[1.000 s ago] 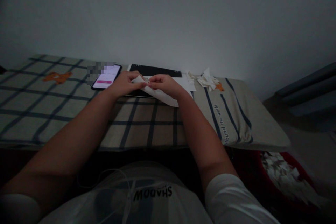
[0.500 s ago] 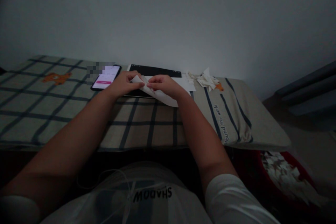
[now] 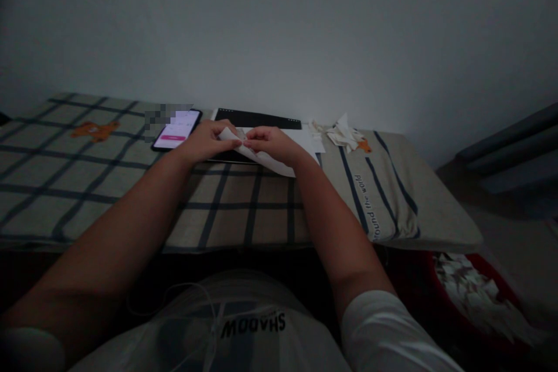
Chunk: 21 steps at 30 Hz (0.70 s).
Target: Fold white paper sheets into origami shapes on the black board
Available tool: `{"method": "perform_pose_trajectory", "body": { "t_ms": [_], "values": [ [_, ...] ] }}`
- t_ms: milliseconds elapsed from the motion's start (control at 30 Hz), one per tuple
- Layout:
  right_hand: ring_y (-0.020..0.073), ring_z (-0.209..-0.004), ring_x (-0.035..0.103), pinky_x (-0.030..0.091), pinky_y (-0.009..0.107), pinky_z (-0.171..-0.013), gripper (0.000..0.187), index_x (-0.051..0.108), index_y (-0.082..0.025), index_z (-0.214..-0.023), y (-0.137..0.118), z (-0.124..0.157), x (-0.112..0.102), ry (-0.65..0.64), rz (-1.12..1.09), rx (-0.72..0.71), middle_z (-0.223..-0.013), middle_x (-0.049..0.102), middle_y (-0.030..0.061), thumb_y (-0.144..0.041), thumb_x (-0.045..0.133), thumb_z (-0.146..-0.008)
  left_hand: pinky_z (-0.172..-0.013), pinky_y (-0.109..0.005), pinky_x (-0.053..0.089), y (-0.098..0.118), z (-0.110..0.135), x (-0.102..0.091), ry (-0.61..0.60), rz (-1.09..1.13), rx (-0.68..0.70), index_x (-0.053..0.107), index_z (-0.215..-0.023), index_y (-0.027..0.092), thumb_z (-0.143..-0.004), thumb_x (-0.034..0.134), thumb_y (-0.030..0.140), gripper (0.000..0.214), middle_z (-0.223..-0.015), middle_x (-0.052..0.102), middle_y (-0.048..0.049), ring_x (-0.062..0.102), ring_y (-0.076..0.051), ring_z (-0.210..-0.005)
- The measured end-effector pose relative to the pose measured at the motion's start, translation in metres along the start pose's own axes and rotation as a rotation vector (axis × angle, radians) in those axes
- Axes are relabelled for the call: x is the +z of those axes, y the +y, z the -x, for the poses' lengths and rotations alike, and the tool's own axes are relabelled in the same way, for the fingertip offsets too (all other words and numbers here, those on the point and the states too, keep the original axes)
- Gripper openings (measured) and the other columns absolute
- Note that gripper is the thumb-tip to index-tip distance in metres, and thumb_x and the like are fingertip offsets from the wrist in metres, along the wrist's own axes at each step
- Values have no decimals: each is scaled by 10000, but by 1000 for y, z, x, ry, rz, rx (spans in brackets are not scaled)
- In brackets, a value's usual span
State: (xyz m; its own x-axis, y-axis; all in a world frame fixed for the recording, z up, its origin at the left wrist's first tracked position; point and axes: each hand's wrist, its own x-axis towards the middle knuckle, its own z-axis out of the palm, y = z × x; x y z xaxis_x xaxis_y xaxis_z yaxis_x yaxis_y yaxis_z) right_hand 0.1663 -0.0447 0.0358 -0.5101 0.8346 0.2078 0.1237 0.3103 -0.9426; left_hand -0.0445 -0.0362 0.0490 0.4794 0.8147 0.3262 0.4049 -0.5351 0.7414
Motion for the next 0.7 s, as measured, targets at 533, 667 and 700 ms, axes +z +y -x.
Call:
{"method": "perform_pose_trajectory", "body": {
  "t_ms": [533, 667, 700],
  "values": [
    [129, -740, 546, 441, 261, -684, 204, 688, -159, -814, 0, 1, -2, 8, 8, 45, -781, 641, 9, -336, 739, -728, -753, -302, 477, 0, 1, 0, -21, -10, -13, 697, -769, 151, -673, 690, 419, 284, -842, 660, -35, 616, -174, -776],
    [129, -732, 534, 434, 259, -685, 202, 679, -164, -789, 0, 1, -3, -18, 37, 31, -746, 623, -2, -348, 740, -732, -774, -312, 482, 1, 1, 0, -24, -13, -16, 711, -789, 146, -681, 684, 421, 297, -863, 666, -45, 618, -182, -795],
    [127, -727, 529, 432, 258, -683, 202, 675, -163, -783, 0, 1, -3, -19, 44, 26, -737, 617, -5, -351, 735, -739, -784, -314, 482, 1, 1, 0, -28, -13, -12, 713, -788, 147, -682, 683, 422, 297, -866, 669, -45, 619, -184, -802]
  ]
}}
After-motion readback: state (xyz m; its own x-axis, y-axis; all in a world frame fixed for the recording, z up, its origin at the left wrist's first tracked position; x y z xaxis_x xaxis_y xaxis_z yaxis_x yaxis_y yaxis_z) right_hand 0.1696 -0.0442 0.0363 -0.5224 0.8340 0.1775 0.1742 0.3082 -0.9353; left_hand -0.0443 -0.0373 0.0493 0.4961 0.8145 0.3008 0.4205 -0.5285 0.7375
